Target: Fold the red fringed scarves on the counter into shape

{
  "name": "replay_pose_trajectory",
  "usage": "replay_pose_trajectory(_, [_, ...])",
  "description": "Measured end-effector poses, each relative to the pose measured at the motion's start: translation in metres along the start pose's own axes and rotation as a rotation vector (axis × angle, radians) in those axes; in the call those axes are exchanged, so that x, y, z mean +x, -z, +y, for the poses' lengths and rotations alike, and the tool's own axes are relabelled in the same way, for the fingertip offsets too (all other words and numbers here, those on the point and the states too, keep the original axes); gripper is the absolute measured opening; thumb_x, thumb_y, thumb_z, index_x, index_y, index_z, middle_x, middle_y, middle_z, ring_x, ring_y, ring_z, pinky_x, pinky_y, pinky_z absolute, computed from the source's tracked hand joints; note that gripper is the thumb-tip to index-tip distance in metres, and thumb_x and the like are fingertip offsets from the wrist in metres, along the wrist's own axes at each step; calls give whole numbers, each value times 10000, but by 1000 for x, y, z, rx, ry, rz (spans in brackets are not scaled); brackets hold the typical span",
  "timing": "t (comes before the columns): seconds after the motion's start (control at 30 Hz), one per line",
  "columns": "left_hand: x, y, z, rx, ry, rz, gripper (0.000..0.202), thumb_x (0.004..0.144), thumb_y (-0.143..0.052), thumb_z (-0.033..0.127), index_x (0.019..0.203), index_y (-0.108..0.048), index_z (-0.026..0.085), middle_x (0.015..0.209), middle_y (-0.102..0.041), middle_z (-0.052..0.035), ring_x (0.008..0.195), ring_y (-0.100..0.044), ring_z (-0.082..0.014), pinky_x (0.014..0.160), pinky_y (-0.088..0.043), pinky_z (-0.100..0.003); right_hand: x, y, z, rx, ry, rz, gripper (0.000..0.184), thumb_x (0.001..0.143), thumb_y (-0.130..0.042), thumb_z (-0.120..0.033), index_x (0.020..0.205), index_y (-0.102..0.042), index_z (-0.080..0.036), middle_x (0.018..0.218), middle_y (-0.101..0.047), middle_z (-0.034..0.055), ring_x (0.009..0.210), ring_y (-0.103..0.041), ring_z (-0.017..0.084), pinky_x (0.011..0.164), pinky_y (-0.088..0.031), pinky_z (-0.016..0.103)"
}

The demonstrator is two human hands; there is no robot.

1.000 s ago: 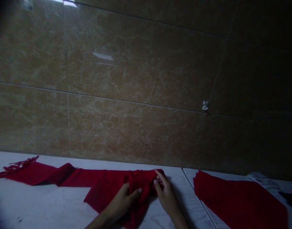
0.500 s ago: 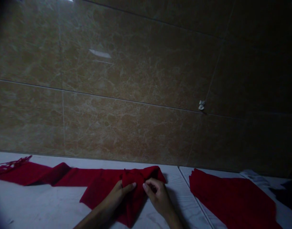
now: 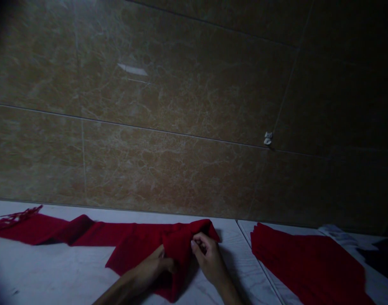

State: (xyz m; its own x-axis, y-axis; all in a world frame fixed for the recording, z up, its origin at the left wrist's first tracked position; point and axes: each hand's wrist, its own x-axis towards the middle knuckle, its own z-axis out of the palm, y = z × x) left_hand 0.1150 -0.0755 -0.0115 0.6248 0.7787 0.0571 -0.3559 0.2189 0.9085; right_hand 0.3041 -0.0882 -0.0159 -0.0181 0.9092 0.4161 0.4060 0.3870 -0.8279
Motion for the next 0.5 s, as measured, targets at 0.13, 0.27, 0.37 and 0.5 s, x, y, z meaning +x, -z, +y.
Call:
replay_pose_trajectory(0.13, [-1,-3,-3,107,50,-27,438,533,-622,58,944,-736,161,661,-661,24,615,-547,-124,593,-432,-219,1,-2,1,95,-7,21,464,846,-576,-652,732,-577,-202,635,-517,-16,549,-451,121,489,-375,221])
replay_pose_trajectory(0.27, [6,-6,-7,160,-5,-7,350,698,-744,254,1027,-727,136,722,-700,-38,582,-601,-142,541,-487,-235,-1,-7,3,152,-59,-35,459,839,-582,-651,747,-559,-202,606,-472,-41,480,-392,92,432,-311,204])
replay_pose_trajectory(0.37, [11,-6,-9,204,-56,47,394,742,-757,375,1019,-732,96,685,-701,-65,491,-595,-137,454,-471,-222,-2,-9,4,147,-71,-74,413,858,-576,-606,761,-554,-205,617,-463,-45,479,-383,91,433,-302,205])
replay_pose_trajectory(0.5, [13,-4,-11,228,-45,62,406,741,-761,411,984,-734,86,574,-656,-32,443,-587,-142,429,-474,-224,-3,-9,2,110,-7,-81,374,882,-564,-561,780,-571,-201,670,-522,-20,565,-456,116,505,-379,216])
